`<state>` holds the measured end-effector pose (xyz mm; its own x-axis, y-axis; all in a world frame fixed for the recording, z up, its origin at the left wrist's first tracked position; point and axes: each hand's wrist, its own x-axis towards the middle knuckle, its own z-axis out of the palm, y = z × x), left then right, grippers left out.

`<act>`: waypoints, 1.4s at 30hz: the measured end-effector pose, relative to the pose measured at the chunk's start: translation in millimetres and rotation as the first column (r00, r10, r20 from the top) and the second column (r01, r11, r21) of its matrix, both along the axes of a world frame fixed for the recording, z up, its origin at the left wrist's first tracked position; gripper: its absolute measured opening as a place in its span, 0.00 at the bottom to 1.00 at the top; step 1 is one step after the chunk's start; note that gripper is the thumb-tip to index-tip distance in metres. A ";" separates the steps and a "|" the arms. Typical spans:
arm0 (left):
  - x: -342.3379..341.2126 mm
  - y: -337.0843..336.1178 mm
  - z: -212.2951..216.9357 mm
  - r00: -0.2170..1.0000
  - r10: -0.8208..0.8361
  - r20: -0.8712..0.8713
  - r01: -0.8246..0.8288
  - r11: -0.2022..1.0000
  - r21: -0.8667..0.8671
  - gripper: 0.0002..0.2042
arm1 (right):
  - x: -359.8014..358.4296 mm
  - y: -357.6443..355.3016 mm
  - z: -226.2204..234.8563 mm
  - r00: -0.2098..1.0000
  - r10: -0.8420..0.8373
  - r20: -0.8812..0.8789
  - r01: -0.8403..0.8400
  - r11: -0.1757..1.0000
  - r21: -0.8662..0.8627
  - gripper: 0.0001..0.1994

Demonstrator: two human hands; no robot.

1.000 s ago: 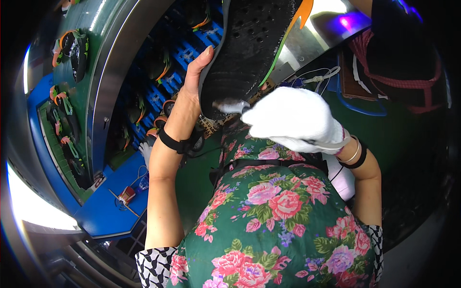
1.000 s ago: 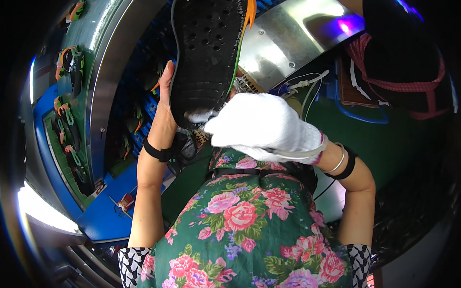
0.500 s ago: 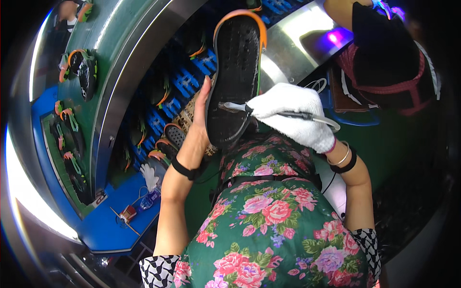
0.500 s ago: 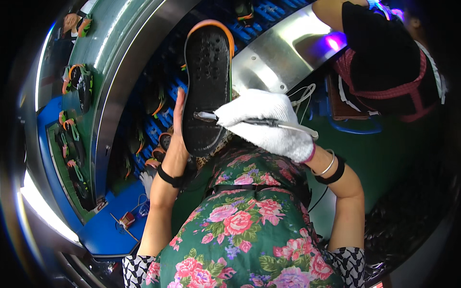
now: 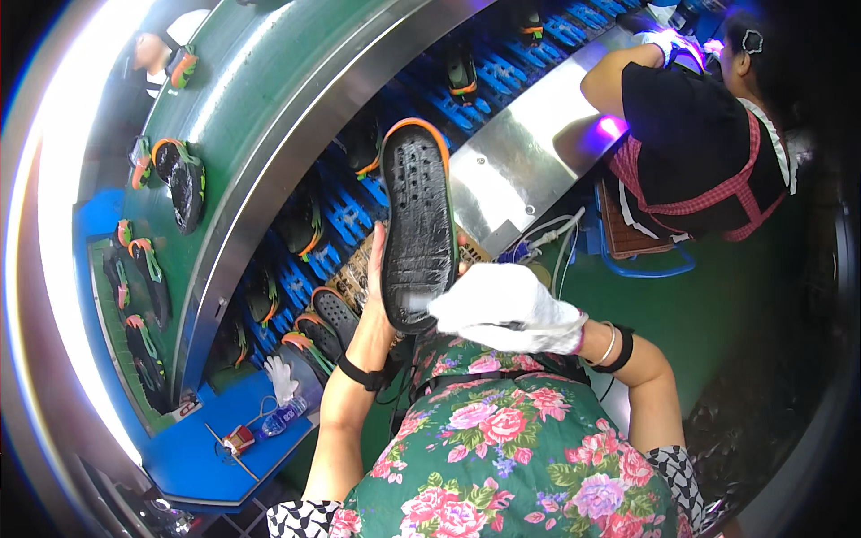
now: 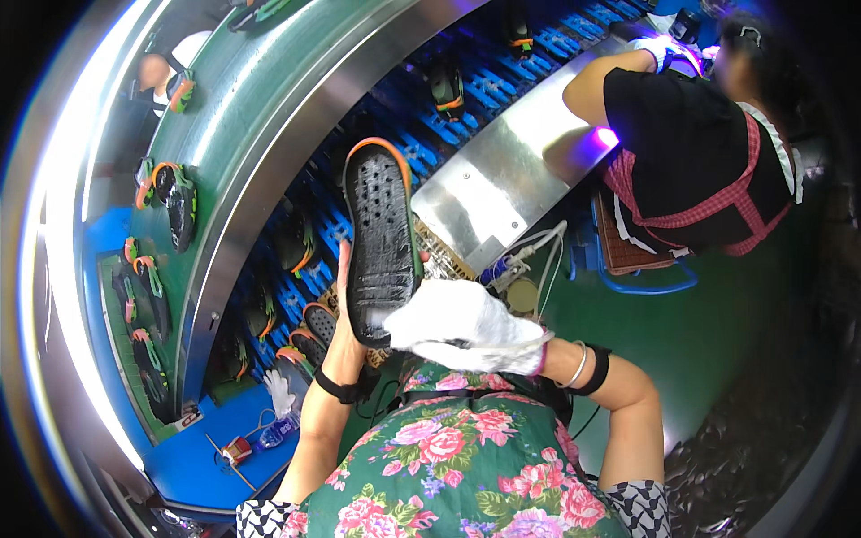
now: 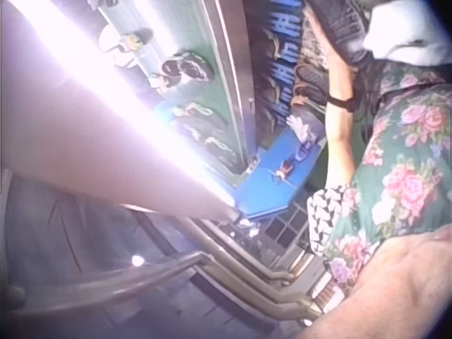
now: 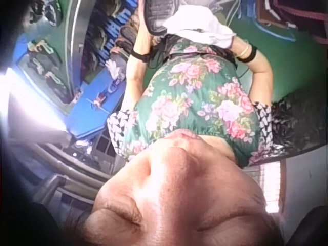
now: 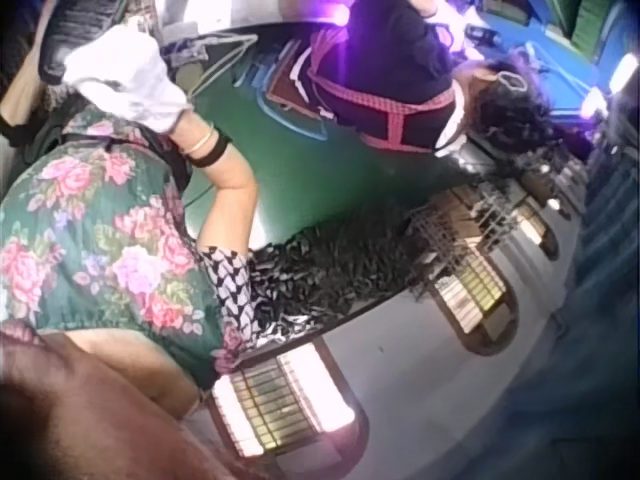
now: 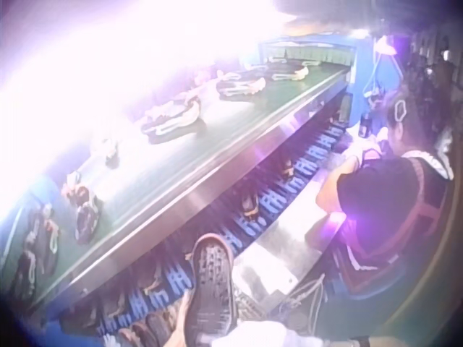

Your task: Applying adhesive to the bottom of shoe soles using a brush and a cloth.

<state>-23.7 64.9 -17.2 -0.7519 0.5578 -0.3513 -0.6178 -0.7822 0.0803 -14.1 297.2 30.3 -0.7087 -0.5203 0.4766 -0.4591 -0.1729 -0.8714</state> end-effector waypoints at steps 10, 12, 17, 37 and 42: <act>7.0 -18.4 27.9 0.970 0.064 -0.233 -0.007 0.971 0.239 0.36 | 6.2 67.6 -73.1 0.690 0.323 0.648 0.343 0.642 -0.686 0.17; 6.6 -14.3 32.2 0.958 0.084 -0.273 0.016 0.938 0.345 0.41 | 6.5 69.2 -80.5 0.645 0.324 0.692 0.423 0.603 -0.676 0.13; -0.7 -1.4 54.5 0.935 0.119 -0.333 0.041 0.899 0.437 0.40 | 0.8 75.6 -121.4 0.505 0.203 0.839 0.528 0.697 -0.486 0.10; -227.3 -52.9 124.2 0.761 0.621 -0.190 -0.594 0.783 0.184 0.51 | -26.4 46.6 -129.4 0.318 0.249 0.915 0.520 0.761 -0.388 0.04; -199.0 -18.9 137.6 0.795 0.606 -0.011 -0.588 0.775 0.234 0.43 | -25.4 51.4 -127.4 0.340 0.217 0.915 0.462 0.809 -0.364 0.02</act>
